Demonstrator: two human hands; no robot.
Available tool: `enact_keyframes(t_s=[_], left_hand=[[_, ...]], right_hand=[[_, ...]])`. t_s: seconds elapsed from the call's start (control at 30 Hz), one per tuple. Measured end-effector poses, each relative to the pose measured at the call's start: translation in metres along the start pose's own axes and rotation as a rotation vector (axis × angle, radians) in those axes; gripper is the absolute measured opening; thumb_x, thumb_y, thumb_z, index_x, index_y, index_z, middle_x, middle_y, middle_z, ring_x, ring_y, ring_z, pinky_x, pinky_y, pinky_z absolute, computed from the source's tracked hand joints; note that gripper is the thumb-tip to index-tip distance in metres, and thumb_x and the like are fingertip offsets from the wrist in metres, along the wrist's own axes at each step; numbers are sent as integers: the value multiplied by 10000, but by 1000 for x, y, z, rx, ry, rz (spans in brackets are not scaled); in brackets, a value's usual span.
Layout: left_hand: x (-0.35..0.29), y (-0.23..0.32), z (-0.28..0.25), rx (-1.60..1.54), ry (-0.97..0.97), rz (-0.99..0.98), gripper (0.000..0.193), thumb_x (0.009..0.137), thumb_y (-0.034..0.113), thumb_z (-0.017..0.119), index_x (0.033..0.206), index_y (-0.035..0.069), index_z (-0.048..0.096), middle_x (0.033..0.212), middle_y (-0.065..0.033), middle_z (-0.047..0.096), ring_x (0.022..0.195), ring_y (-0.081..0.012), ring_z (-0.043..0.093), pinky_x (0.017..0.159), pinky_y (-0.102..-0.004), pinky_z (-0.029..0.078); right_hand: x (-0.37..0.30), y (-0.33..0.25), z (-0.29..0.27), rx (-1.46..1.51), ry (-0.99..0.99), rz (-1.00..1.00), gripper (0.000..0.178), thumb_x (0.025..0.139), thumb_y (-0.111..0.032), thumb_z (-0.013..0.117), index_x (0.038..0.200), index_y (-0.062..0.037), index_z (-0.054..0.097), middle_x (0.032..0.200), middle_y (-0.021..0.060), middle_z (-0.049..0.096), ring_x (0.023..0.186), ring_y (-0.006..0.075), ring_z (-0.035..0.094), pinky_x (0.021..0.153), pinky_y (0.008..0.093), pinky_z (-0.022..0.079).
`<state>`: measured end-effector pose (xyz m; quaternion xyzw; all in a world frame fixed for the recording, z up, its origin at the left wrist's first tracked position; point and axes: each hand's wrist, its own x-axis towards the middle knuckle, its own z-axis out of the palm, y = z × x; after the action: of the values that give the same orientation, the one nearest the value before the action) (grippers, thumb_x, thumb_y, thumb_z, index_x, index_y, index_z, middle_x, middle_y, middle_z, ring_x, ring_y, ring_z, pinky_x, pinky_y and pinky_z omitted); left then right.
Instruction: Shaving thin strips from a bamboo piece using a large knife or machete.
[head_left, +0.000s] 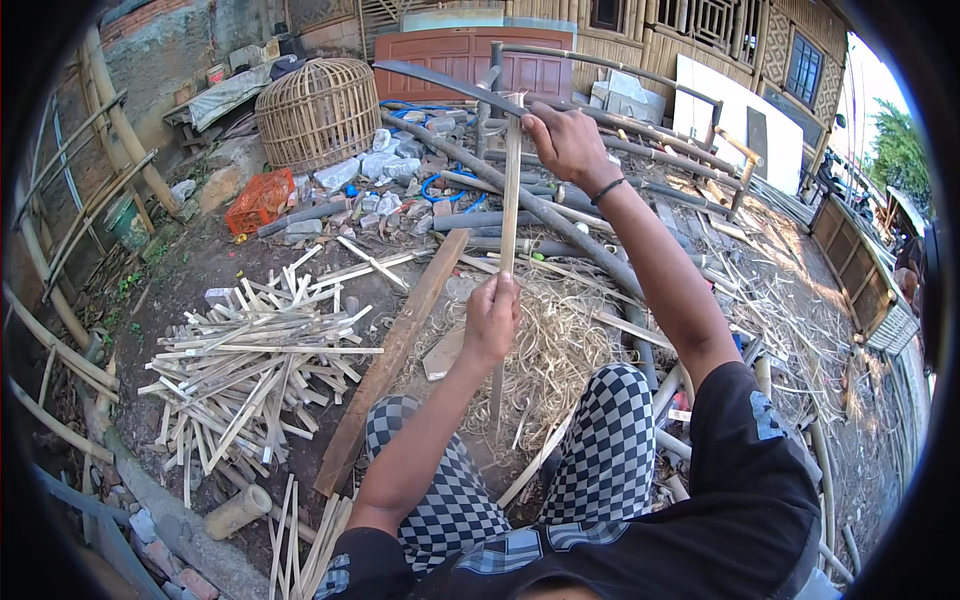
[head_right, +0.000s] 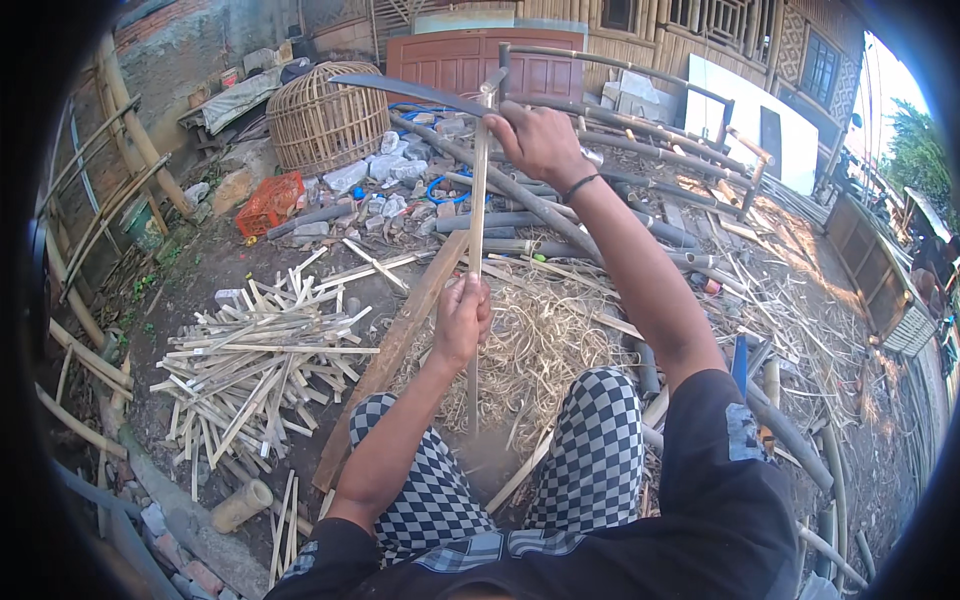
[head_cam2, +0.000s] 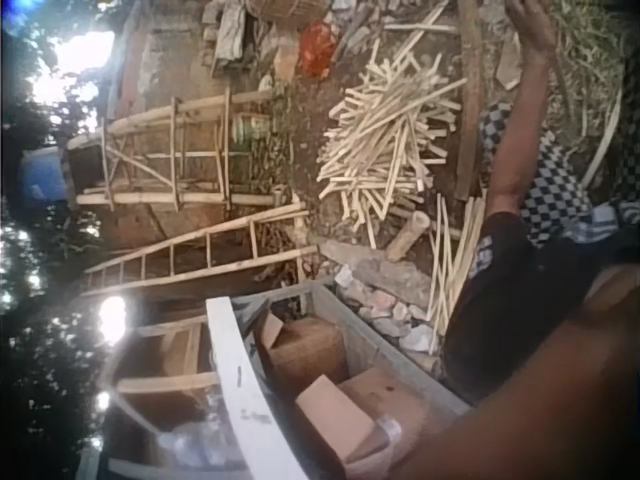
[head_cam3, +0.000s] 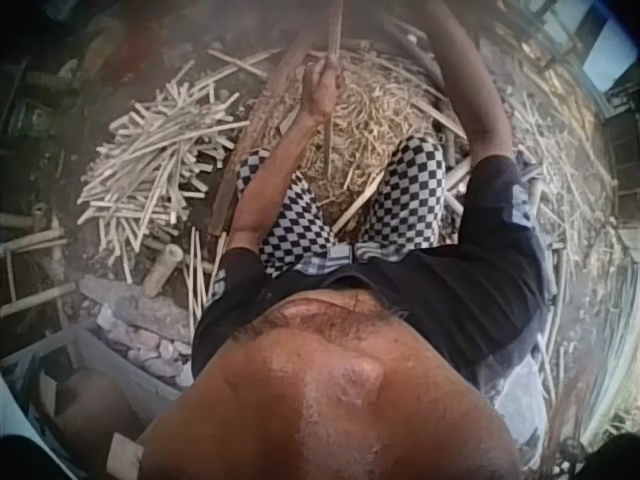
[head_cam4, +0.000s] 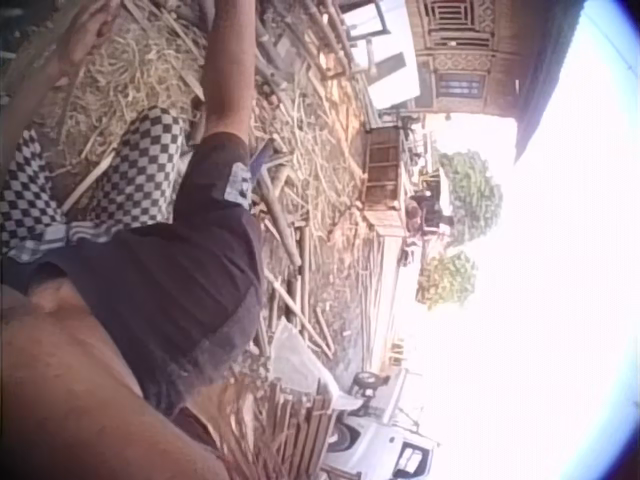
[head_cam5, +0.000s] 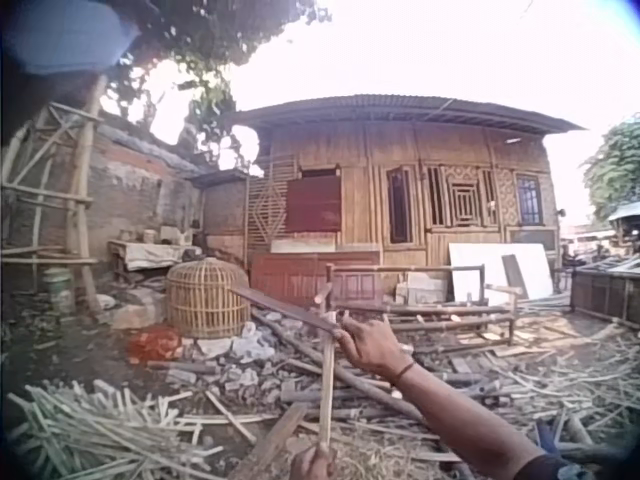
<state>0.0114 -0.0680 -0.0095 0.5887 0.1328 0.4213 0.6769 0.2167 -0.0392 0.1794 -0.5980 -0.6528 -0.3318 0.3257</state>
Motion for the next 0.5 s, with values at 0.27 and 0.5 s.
enact_keyframes(t_s=[0.27,0.5], left_hand=[[2,17,2,-123,-28,-155,389,1071,387,414,769,142,395,582,63,312,414,-35,285,355,-223,204],[6,17,-4,-177,-95,-210,419,1053,423,459,738,155,388,558,66,303,397,-46,278,351,-228,202]], right_hand=[[5,5,1,23,-36,131,561,1031,-479,353,836,-49,657,723,234,646,745,470,619,700,556,480],[-23,15,19,240,126,273,746,1043,-572,258,810,40,616,671,209,605,668,416,607,659,483,457]])
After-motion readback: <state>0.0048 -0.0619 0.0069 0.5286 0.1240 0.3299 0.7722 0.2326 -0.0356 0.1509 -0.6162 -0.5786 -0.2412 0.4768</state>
